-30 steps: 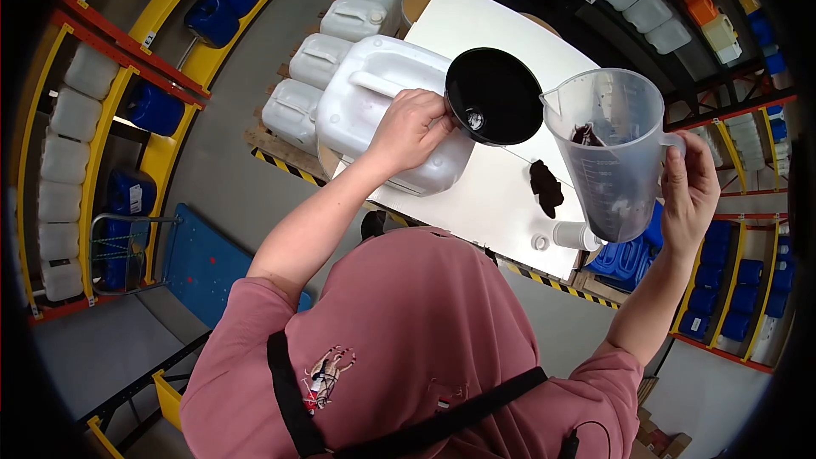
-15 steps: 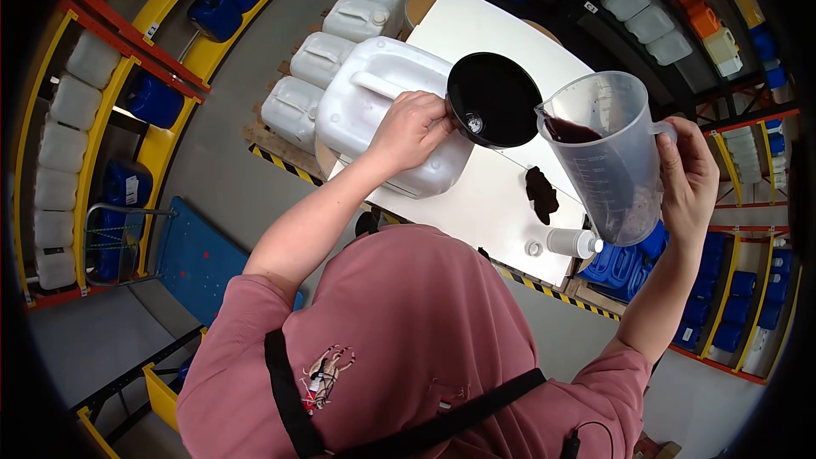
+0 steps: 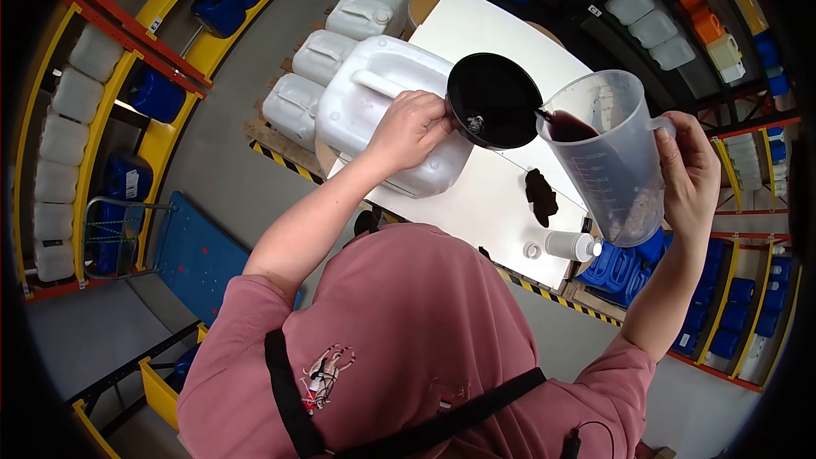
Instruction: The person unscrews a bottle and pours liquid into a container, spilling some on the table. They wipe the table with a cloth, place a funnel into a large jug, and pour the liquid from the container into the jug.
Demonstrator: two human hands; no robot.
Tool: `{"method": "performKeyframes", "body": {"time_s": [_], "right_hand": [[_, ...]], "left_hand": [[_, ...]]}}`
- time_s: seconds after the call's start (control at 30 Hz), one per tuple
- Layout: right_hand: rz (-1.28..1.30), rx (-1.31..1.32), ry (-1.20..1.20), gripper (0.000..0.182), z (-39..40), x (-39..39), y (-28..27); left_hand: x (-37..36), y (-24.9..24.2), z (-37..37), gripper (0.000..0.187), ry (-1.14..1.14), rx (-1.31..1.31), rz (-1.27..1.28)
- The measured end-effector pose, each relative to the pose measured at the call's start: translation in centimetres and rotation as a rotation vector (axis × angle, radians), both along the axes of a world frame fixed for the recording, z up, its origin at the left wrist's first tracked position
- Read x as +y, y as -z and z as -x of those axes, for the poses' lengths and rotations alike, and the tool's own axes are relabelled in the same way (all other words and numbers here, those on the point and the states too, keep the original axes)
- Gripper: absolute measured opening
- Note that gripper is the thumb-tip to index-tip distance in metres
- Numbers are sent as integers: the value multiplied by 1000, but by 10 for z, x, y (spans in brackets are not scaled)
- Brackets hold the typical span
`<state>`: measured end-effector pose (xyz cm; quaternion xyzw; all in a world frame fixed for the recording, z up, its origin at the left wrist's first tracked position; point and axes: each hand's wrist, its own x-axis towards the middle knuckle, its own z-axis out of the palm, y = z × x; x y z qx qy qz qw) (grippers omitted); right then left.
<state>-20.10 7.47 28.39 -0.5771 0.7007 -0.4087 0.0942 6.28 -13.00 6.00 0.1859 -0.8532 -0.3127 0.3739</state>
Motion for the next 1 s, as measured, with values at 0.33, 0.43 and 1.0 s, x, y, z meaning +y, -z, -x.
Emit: {"method": "performKeyframes", "body": {"time_s": [0.33,0.43,1.0], "right_hand": [[-27,2,0,21,2,-1,-3],[-30,11,7,20,-1,-2,-5],[-83,56,5,22,1,-4,-12]], "left_hand": [[0,1,0,12,-2,-2,9],[0,0,0,12,-3,3,17],[1,0,0,11,-6,8,10]]}}
